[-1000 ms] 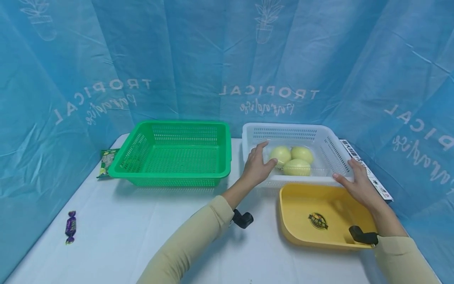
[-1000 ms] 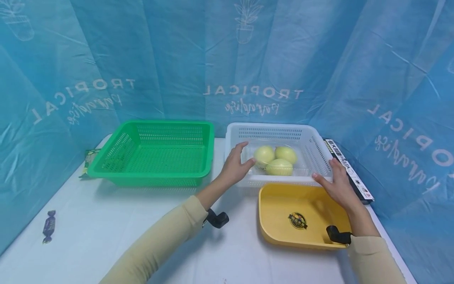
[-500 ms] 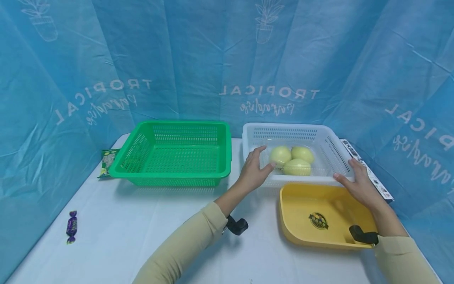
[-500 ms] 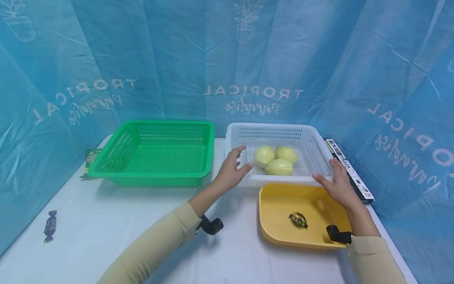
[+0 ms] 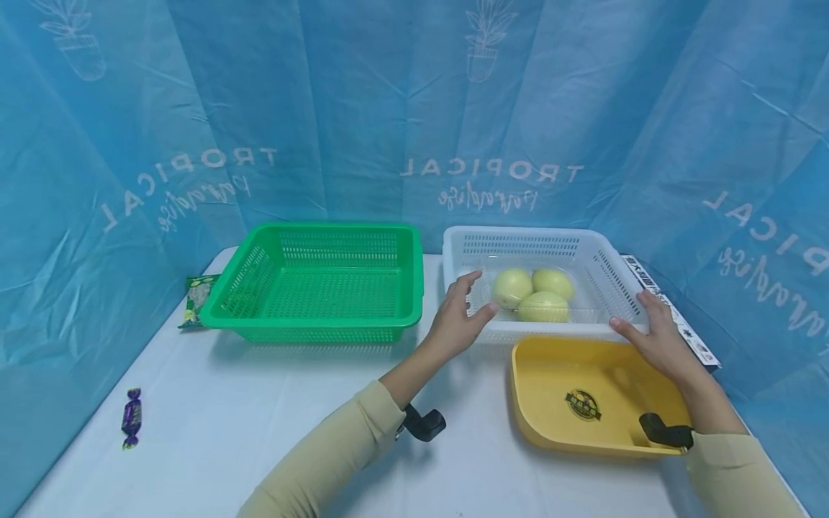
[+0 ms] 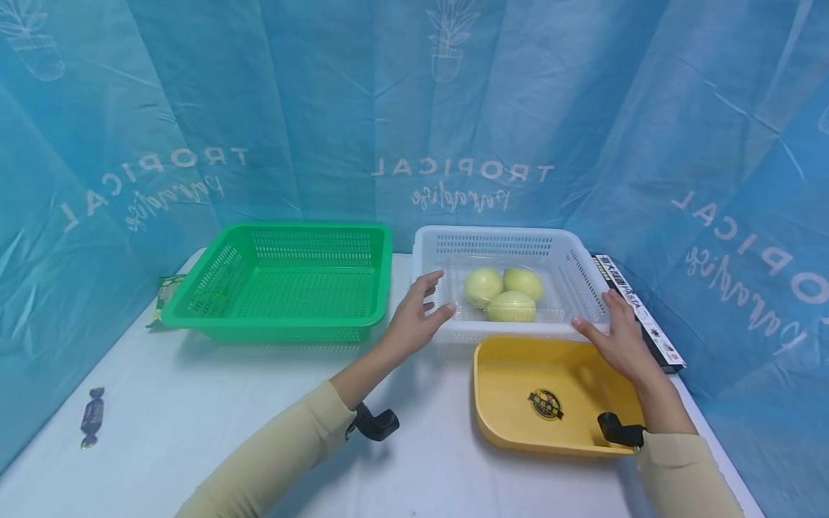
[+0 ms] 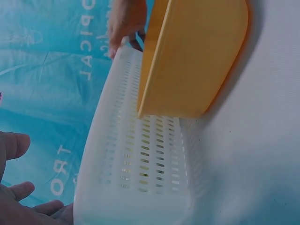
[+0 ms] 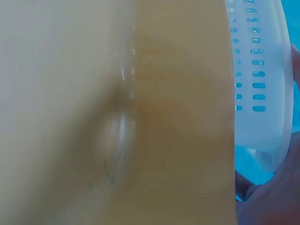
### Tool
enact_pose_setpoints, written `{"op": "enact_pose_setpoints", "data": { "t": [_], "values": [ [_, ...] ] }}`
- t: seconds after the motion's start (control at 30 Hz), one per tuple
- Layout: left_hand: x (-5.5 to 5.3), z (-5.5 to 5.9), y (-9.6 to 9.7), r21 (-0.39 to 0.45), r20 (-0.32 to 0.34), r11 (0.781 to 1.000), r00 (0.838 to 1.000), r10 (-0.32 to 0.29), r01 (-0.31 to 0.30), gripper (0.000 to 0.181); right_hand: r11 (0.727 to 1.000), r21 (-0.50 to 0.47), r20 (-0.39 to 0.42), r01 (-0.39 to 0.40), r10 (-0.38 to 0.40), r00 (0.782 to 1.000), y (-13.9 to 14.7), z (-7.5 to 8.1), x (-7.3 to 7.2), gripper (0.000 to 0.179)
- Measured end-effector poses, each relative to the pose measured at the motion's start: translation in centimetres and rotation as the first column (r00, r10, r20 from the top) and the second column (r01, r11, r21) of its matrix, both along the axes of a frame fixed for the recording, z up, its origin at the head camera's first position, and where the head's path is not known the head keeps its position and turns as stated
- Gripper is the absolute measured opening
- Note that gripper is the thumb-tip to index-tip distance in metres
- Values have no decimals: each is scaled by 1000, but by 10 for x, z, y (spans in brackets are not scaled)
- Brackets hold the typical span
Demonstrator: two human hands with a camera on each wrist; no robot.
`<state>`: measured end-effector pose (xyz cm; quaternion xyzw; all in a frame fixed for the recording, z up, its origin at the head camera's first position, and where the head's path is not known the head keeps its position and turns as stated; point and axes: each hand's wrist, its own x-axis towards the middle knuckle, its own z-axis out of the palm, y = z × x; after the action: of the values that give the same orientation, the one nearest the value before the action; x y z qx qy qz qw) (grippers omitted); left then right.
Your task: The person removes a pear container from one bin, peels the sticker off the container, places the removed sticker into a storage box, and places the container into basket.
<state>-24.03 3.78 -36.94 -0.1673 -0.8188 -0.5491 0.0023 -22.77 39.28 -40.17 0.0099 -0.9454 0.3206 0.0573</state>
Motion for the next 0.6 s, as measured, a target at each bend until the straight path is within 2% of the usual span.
{"op": "enact_pose_setpoints", "data": {
  "t": [0.27, 0.6],
  "values": [
    [7, 4, -10, 16, -17, 1000, 1000, -7, 7, 60, 1000, 7, -15, -6, 6, 1000, 0, 1, 0, 84],
    [12, 6, -20, 20, 8, 1000, 1000, 4, -4, 60, 999, 49, -7, -1, 1, 1000, -2, 7, 1, 85]
  ]
}}
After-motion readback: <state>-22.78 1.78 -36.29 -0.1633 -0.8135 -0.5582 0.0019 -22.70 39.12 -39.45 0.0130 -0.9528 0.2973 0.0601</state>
